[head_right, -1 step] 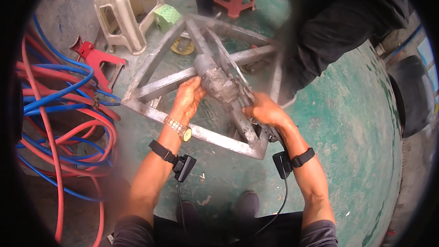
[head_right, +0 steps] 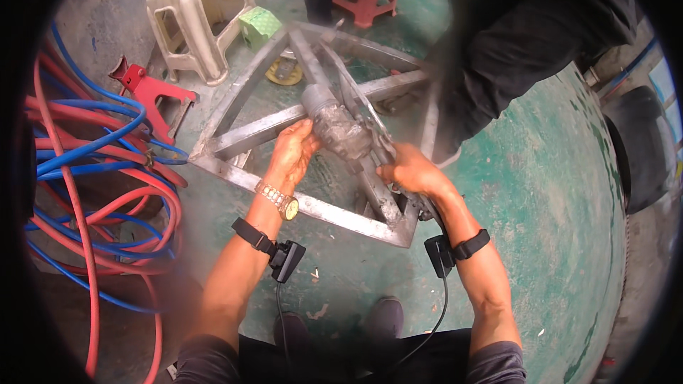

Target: The person uses a pair of pliers and a wrench to work on a mechanical assembly mounted within a square metal frame, while another person works nearby.

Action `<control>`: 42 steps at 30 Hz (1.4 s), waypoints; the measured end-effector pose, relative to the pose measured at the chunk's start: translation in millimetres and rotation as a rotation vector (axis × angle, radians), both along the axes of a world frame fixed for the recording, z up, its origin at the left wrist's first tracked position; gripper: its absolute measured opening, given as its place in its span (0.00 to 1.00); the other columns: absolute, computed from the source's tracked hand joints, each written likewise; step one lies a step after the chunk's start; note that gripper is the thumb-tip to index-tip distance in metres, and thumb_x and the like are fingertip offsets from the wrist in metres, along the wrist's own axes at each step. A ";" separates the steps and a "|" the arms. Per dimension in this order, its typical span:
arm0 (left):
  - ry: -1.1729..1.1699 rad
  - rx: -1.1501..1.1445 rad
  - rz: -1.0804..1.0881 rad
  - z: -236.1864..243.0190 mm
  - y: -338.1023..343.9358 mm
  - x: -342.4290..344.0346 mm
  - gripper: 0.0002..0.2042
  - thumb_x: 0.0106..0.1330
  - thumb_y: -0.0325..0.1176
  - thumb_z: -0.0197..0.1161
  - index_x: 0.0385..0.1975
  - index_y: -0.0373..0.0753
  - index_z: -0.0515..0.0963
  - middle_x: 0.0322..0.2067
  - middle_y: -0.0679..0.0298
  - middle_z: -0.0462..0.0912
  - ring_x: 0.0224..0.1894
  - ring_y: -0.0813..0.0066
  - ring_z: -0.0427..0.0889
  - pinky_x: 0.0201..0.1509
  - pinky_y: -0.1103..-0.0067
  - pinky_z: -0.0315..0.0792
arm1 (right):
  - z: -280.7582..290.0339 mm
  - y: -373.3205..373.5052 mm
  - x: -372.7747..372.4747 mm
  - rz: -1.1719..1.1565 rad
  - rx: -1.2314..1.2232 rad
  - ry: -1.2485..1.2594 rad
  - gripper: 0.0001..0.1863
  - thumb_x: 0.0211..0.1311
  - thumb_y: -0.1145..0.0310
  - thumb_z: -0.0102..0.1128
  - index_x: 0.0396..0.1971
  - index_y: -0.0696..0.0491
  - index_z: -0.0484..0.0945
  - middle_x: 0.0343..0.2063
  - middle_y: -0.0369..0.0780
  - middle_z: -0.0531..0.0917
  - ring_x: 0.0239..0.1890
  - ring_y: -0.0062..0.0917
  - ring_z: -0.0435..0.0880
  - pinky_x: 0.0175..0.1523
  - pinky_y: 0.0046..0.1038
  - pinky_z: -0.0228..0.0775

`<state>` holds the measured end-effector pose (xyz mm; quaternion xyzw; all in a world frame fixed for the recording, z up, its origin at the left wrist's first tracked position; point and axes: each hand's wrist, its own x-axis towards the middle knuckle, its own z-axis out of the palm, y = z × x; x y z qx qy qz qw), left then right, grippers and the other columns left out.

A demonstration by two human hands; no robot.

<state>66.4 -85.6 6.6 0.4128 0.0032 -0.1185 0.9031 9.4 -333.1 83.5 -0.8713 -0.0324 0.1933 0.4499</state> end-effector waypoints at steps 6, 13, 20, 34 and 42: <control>0.063 0.025 0.014 -0.9 -1.3 -3.6 0.13 0.76 0.32 0.52 0.53 0.33 0.74 0.48 0.59 0.83 0.49 0.68 0.83 0.52 0.71 0.75 | 8.6 3.7 -0.4 -0.023 -0.015 0.043 0.18 0.60 0.66 0.68 0.42 0.64 0.76 0.26 0.41 0.82 0.30 0.25 0.80 0.35 0.32 0.75; 0.124 0.270 0.030 3.4 -0.8 -7.4 0.13 0.75 0.31 0.52 0.54 0.33 0.73 0.46 0.60 0.84 0.45 0.69 0.83 0.48 0.73 0.76 | 11.8 14.7 2.7 0.025 -0.226 -0.186 0.18 0.60 0.64 0.69 0.38 0.64 0.75 0.22 0.37 0.77 0.26 0.20 0.74 0.31 0.28 0.68; 0.164 0.209 0.057 29.3 -15.9 -15.5 0.24 0.74 0.31 0.54 0.68 0.31 0.62 0.55 0.57 0.78 0.52 0.70 0.79 0.52 0.76 0.74 | -11.2 -1.7 14.8 -0.050 -0.256 -0.215 0.26 0.57 0.61 0.65 0.50 0.66 0.75 0.36 0.55 0.84 0.41 0.45 0.84 0.47 0.40 0.72; 0.075 0.455 0.063 0.9 -2.5 -2.3 0.22 0.71 0.37 0.61 0.60 0.32 0.71 0.47 0.60 0.81 0.49 0.73 0.81 0.52 0.77 0.72 | 1.3 -15.9 28.1 -0.250 -0.003 -0.078 0.16 0.66 0.72 0.58 0.48 0.66 0.73 0.28 0.41 0.84 0.27 0.24 0.83 0.34 0.28 0.77; 0.069 0.390 0.072 9.5 23.5 -4.0 0.14 0.70 0.36 0.63 0.47 0.32 0.76 0.41 0.61 0.81 0.40 0.71 0.85 0.37 0.79 0.81 | 9.6 -22.4 22.0 -0.245 0.015 -0.029 0.31 0.67 0.68 0.60 0.63 0.71 0.61 0.31 0.47 0.85 0.31 0.27 0.86 0.36 0.29 0.80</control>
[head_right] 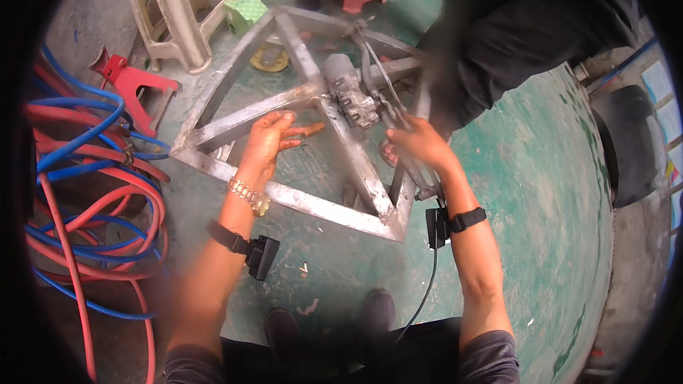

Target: The person uses a pair of pliers and a wrench to work on a mechanical assembly mounted within a square metal frame, while another person works nearby.

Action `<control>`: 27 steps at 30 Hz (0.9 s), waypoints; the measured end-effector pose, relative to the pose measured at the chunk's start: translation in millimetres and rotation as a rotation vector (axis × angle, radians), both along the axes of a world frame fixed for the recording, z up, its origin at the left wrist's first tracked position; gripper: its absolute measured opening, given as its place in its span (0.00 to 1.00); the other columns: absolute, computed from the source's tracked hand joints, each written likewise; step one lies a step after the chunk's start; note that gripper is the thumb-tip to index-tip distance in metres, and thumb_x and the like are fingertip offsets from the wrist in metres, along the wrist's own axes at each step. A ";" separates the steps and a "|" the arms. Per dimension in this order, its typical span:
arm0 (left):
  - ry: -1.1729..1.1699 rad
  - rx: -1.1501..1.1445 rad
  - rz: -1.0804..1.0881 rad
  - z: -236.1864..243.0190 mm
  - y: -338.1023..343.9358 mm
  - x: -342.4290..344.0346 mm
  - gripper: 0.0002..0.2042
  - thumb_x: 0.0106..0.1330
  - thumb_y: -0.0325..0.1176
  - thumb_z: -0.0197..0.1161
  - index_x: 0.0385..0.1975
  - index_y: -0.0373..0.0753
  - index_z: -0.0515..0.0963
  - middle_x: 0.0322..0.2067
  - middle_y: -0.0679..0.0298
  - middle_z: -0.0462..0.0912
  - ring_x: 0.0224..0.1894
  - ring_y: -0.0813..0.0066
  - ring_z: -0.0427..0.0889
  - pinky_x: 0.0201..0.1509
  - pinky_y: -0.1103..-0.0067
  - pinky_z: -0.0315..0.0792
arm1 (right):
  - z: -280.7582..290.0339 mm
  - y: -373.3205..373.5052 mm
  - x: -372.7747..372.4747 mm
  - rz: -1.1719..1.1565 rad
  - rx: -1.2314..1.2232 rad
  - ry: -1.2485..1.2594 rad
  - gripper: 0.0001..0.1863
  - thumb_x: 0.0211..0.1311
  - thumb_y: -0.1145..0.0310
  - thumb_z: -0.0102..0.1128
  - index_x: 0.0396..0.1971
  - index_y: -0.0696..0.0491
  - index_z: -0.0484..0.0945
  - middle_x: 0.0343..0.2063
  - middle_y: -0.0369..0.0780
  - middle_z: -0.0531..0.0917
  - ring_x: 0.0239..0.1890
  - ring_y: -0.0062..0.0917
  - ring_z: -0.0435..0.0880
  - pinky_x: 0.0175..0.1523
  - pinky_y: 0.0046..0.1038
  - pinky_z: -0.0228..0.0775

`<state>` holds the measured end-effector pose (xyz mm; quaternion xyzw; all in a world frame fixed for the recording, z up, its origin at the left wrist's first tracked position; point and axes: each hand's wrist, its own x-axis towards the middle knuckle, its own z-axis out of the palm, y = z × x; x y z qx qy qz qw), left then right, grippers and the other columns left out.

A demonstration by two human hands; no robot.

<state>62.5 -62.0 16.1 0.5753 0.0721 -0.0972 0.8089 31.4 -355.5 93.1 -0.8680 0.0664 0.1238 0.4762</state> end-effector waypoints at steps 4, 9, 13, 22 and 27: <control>-0.002 0.029 -0.019 8.8 15.7 -8.2 0.12 0.71 0.36 0.62 0.45 0.33 0.76 0.42 0.60 0.82 0.39 0.70 0.85 0.37 0.79 0.81 | -0.1 -4.9 0.2 0.000 -0.016 0.039 0.39 0.60 0.55 0.69 0.61 0.70 0.67 0.49 0.54 0.81 0.49 0.35 0.82 0.54 0.32 0.72; -0.038 0.085 -0.013 15.4 39.5 -13.4 0.12 0.72 0.37 0.58 0.44 0.33 0.76 0.41 0.59 0.82 0.38 0.70 0.85 0.36 0.78 0.81 | 8.3 -7.3 3.0 0.064 -0.469 -0.281 0.32 0.58 0.60 0.69 0.56 0.65 0.70 0.40 0.54 0.84 0.43 0.42 0.85 0.49 0.36 0.76; -0.011 0.140 0.001 13.2 51.7 -17.3 0.11 0.72 0.36 0.58 0.43 0.34 0.76 0.39 0.59 0.82 0.35 0.70 0.84 0.35 0.78 0.80 | 6.1 -8.4 3.8 0.027 -0.559 -0.275 0.30 0.55 0.62 0.70 0.53 0.62 0.71 0.41 0.57 0.83 0.48 0.49 0.84 0.51 0.41 0.74; 0.023 0.191 -0.018 10.9 46.3 -23.9 0.11 0.71 0.35 0.59 0.42 0.33 0.76 0.36 0.58 0.83 0.32 0.72 0.84 0.34 0.78 0.79 | -14.3 -19.9 5.6 -0.077 -0.515 -0.396 0.32 0.54 0.65 0.68 0.59 0.59 0.71 0.47 0.54 0.83 0.50 0.47 0.83 0.56 0.39 0.75; 0.014 0.188 -0.048 12.9 30.3 -25.1 0.11 0.71 0.36 0.59 0.42 0.33 0.76 0.36 0.58 0.83 0.33 0.71 0.85 0.33 0.79 0.80 | -18.7 -19.9 10.4 -0.113 -0.464 -0.411 0.34 0.51 0.70 0.71 0.59 0.63 0.70 0.44 0.53 0.84 0.49 0.38 0.85 0.56 0.33 0.73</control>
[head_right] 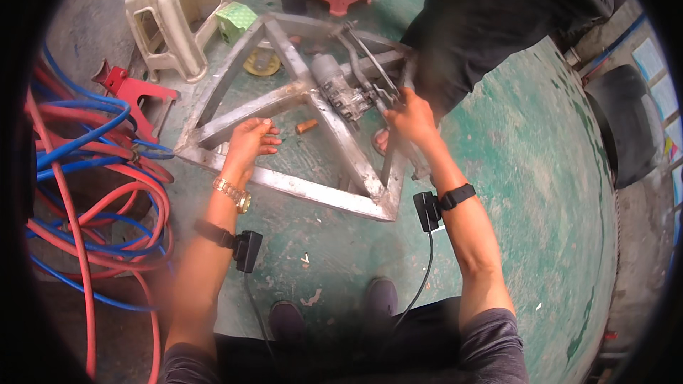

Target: The person uses a pair of pliers and a wrench to work on a mechanical assembly mounted within a square metal frame, while another person works nearby.

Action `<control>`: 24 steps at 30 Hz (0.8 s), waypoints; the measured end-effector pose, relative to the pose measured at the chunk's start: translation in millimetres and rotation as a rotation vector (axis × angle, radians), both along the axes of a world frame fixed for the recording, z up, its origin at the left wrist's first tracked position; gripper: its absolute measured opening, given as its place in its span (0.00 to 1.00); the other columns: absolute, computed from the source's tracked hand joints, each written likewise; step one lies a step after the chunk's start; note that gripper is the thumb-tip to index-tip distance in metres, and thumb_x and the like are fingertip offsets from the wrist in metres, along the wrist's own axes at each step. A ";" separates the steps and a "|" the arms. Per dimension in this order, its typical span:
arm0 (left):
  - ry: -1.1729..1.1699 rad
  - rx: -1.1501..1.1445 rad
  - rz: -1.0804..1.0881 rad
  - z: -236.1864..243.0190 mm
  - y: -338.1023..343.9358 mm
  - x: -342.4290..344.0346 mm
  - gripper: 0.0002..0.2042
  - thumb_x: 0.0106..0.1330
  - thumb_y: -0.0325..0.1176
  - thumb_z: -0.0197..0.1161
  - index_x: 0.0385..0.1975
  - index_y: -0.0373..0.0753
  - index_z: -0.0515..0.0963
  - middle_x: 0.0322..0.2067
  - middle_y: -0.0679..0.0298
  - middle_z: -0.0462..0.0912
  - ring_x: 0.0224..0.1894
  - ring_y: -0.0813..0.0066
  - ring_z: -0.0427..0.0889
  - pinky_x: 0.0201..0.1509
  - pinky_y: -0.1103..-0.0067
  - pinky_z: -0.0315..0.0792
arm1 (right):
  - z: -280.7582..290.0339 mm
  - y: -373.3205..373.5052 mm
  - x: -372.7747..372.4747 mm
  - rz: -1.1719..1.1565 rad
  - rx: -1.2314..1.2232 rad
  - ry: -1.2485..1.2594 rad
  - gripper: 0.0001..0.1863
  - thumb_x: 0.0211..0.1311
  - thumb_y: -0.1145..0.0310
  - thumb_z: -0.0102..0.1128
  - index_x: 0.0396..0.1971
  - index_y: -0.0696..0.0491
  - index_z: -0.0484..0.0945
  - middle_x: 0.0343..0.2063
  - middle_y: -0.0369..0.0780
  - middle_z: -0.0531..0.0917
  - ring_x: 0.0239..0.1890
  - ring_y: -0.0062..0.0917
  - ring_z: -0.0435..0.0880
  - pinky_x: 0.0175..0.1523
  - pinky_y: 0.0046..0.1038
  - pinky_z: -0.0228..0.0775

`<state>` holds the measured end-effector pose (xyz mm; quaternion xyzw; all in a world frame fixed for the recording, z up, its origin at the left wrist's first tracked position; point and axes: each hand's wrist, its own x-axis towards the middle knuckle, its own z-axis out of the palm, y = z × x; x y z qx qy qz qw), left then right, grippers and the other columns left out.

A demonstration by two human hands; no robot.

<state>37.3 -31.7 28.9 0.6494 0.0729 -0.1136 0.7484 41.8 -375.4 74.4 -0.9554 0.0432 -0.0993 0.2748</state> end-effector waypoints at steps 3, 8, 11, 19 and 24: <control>0.001 -0.052 -0.065 2.7 -24.9 -1.2 0.12 0.71 0.37 0.60 0.43 0.32 0.76 0.36 0.57 0.83 0.33 0.69 0.85 0.32 0.78 0.80 | 2.1 -3.1 -0.8 0.050 0.054 0.093 0.38 0.51 0.72 0.72 0.63 0.62 0.67 0.48 0.50 0.84 0.50 0.33 0.83 0.56 0.30 0.73; -0.032 -0.019 -0.159 11.1 -86.9 10.2 0.17 0.71 0.40 0.61 0.44 0.29 0.75 0.37 0.53 0.82 0.32 0.65 0.86 0.32 0.75 0.81 | 9.4 -10.0 -7.0 0.179 0.648 0.263 0.44 0.52 0.77 0.72 0.69 0.62 0.58 0.54 0.44 0.78 0.56 0.28 0.76 0.60 0.26 0.68; 0.011 0.125 -0.132 20.8 -113.2 27.1 0.21 0.70 0.43 0.62 0.45 0.26 0.74 0.38 0.51 0.82 0.33 0.64 0.86 0.32 0.73 0.81 | 13.1 -11.3 -5.7 0.170 0.660 0.306 0.45 0.53 0.77 0.72 0.70 0.62 0.56 0.53 0.44 0.77 0.57 0.28 0.74 0.61 0.25 0.66; 0.162 0.389 -0.069 36.4 -146.0 48.8 0.28 0.60 0.49 0.70 0.36 0.20 0.77 0.35 0.46 0.84 0.26 0.65 0.87 0.22 0.73 0.79 | 9.1 -24.2 0.8 0.189 0.767 0.509 0.40 0.54 0.80 0.68 0.66 0.59 0.57 0.46 0.47 0.81 0.48 0.31 0.80 0.53 0.30 0.74; -0.035 0.732 0.144 22.6 -155.2 49.6 0.31 0.54 0.49 0.74 0.36 0.19 0.78 0.38 0.40 0.85 0.39 0.58 0.88 0.41 0.68 0.80 | 1.0 -16.1 12.3 0.180 0.771 0.589 0.31 0.54 0.83 0.65 0.57 0.58 0.63 0.41 0.45 0.80 0.44 0.29 0.80 0.49 0.30 0.76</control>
